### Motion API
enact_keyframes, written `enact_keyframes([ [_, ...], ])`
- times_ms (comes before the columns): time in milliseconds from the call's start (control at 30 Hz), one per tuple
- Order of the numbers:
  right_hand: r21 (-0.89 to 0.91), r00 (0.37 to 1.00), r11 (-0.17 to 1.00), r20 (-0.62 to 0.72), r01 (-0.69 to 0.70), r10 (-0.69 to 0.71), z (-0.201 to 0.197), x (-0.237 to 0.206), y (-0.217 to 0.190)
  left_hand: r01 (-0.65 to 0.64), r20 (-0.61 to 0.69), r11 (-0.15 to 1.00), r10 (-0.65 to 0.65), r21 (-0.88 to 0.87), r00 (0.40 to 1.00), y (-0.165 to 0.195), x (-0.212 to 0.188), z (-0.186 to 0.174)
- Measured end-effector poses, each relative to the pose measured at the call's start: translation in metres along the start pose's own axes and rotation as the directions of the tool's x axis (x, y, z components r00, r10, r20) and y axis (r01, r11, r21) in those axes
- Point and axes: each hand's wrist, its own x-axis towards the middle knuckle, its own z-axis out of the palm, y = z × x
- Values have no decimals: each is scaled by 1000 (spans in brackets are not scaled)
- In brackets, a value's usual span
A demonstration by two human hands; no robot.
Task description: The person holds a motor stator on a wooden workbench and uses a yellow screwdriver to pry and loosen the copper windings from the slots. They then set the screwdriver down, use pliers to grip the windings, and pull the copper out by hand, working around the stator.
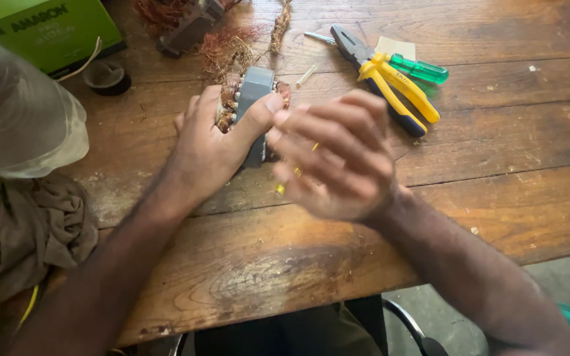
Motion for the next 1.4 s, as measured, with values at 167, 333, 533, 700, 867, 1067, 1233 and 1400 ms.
enact_keyframes([
  [167, -13, 985, 985, 20, -170, 170, -15, 13, 6, -65, -18, 995, 63, -80, 998, 4, -3, -1],
  [333, 32, 978, 978, 35, -205, 204, -13, 16, -2, 15, 55, 987, -6, -158, 998, -1, -2, -4],
  [533, 41, 930, 932, 104, -359, 354, -7, 10, -1, -55, 169, 956, 108, -287, 980, -8, 2, -11],
  [700, 31, 885, 910, 246, -414, 395, -4, 5, 0, -27, 185, 914, 110, -404, 977, -8, 1, -9],
  [867, 40, 862, 907, 334, -418, 383, 1, 2, -2, 44, 203, 904, 47, -425, 978, -5, 1, -8],
  [1067, 76, 863, 912, 364, -403, 351, 1, 3, 1, 46, 204, 922, 36, -385, 978, -3, 1, -9],
  [1233, 106, 854, 900, 380, -422, 356, 1, 2, 2, 33, 191, 928, 41, -371, 981, -3, 1, -9],
  [1400, 107, 859, 904, 376, -414, 349, 2, 1, 3, 24, 195, 935, 49, -354, 980, -4, 2, -9],
])
